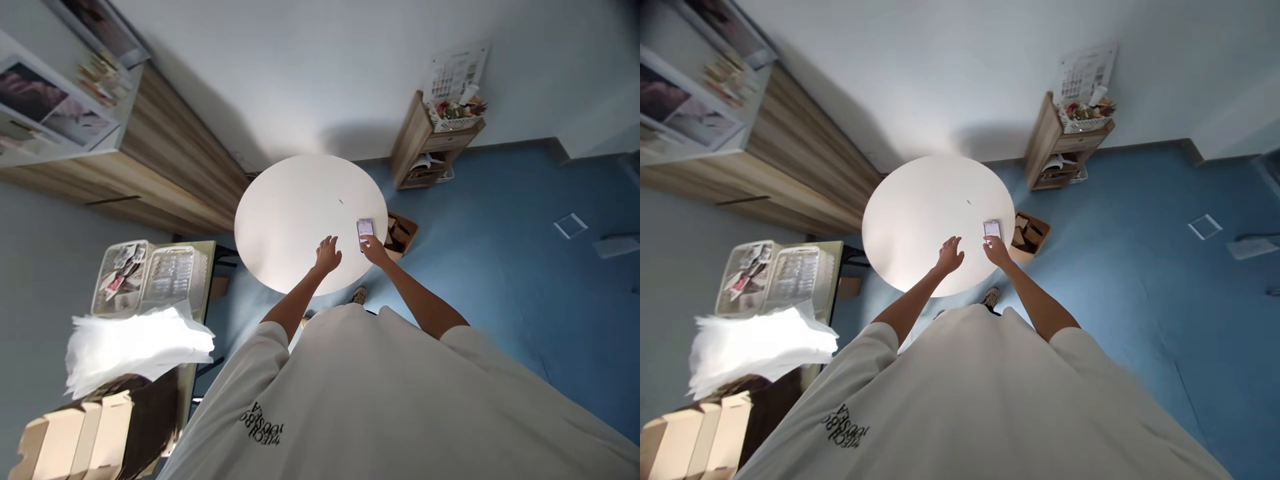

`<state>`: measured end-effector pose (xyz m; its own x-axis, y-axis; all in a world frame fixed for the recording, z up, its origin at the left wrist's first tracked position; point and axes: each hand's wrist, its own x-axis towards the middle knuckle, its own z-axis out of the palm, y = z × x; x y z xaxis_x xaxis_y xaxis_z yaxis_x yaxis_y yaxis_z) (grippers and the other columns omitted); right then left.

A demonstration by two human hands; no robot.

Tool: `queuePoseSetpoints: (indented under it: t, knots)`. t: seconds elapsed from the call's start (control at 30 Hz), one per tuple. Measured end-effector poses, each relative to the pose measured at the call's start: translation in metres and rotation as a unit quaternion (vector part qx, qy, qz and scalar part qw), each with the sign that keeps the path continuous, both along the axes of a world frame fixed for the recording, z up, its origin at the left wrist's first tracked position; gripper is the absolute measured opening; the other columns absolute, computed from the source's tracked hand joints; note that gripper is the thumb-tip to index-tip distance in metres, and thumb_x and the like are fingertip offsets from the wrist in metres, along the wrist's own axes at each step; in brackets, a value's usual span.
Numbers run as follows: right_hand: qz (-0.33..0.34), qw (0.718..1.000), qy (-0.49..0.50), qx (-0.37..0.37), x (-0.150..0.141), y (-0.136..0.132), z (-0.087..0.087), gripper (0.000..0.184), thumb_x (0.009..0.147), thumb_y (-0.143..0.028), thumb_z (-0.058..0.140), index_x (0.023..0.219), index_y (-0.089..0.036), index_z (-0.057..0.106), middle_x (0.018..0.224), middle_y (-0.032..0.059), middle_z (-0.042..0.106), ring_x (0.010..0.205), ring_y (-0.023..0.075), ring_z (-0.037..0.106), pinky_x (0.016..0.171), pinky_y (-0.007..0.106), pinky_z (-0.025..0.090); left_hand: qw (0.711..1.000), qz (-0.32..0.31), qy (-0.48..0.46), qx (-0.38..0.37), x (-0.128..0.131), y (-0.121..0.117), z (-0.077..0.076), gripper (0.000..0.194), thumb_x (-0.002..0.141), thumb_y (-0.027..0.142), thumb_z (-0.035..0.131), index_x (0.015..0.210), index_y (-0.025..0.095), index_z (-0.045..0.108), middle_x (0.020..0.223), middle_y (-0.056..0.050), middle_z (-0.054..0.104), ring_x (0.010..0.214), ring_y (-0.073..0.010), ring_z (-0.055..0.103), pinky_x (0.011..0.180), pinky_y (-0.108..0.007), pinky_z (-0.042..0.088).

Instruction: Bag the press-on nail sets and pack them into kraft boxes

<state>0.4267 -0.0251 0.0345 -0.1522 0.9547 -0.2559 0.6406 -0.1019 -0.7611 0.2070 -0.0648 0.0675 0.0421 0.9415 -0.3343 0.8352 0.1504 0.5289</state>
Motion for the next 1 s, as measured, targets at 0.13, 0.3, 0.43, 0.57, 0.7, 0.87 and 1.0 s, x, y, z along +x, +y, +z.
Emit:
queuePoseSetpoints:
  t: [0.13,0.3,0.43,0.57,0.7,0.87,1.0]
  knots:
    - [0.037,0.999,0.001,0.022,-0.069,-0.025,0.000,0.043,0.097,-0.028,0.052,0.135,-0.018,0.070,0.144,0.0153,0.066,0.121,0.0266,0.069,0.113,0.044,0.053,0.999,0.035,-0.004,0.004,-0.064,-0.044,0.002,0.064,0.099,0.024,0.053,0.162,0.024,0.042,0.174,-0.015,0.036,0.161,-0.0367,0.032,0.128,-0.058,0.033]
    - [0.081,0.996,0.016,0.018,-0.160,-0.071,-0.006,0.038,0.097,-0.024,0.055,0.132,-0.021,0.072,0.144,0.0127,0.066,0.118,0.0244,0.071,0.109,0.041,0.056,0.997,0.081,0.015,-0.012,-0.146,-0.108,0.005,0.063,0.100,0.025,0.052,0.162,0.026,0.042,0.174,-0.011,0.036,0.161,-0.0327,0.032,0.129,-0.053,0.034]
    - [0.119,0.993,0.023,0.013,-0.231,-0.106,-0.008,0.036,0.097,-0.021,0.057,0.129,-0.022,0.073,0.142,0.0124,0.067,0.115,0.0236,0.073,0.106,0.039,0.058,0.992,0.118,0.033,-0.016,-0.207,-0.155,0.013,0.061,0.100,0.025,0.051,0.161,0.027,0.043,0.174,-0.010,0.036,0.161,-0.0314,0.033,0.129,-0.051,0.034]
    - [0.174,0.984,0.037,0.017,-0.290,-0.124,-0.004,0.035,0.097,-0.020,0.059,0.129,-0.024,0.074,0.141,0.0110,0.068,0.114,0.0234,0.073,0.105,0.039,0.059,0.987,0.157,0.043,-0.006,-0.259,-0.188,0.024,0.060,0.100,0.026,0.052,0.159,0.028,0.046,0.173,-0.008,0.038,0.159,-0.0315,0.035,0.128,-0.050,0.035]
    - [0.221,0.974,0.040,0.034,-0.335,-0.122,0.004,0.034,0.096,-0.019,0.060,0.126,-0.024,0.075,0.140,0.0106,0.069,0.112,0.0225,0.074,0.105,0.039,0.058,0.980,0.194,0.048,0.009,-0.297,-0.200,0.031,0.057,0.101,0.027,0.052,0.158,0.029,0.049,0.172,-0.008,0.040,0.157,-0.0328,0.038,0.126,-0.052,0.038]
    - [0.267,0.962,0.040,0.035,-0.374,-0.103,0.009,0.033,0.096,-0.018,0.060,0.125,-0.023,0.075,0.138,0.0105,0.070,0.113,0.0228,0.074,0.105,0.040,0.058,0.975,0.214,0.056,0.033,-0.329,-0.196,0.036,0.054,0.102,0.027,0.052,0.156,0.027,0.052,0.169,-0.009,0.044,0.155,-0.0327,0.042,0.124,-0.051,0.041]
    - [0.300,0.952,0.046,0.027,-0.405,-0.083,0.010,0.032,0.097,-0.015,0.059,0.124,-0.021,0.075,0.139,0.0119,0.071,0.113,0.0235,0.075,0.105,0.041,0.058,0.971,0.224,0.066,0.057,-0.351,-0.187,0.046,0.051,0.102,0.024,0.051,0.153,0.026,0.057,0.163,-0.009,0.053,0.149,-0.0314,0.050,0.123,-0.050,0.043]
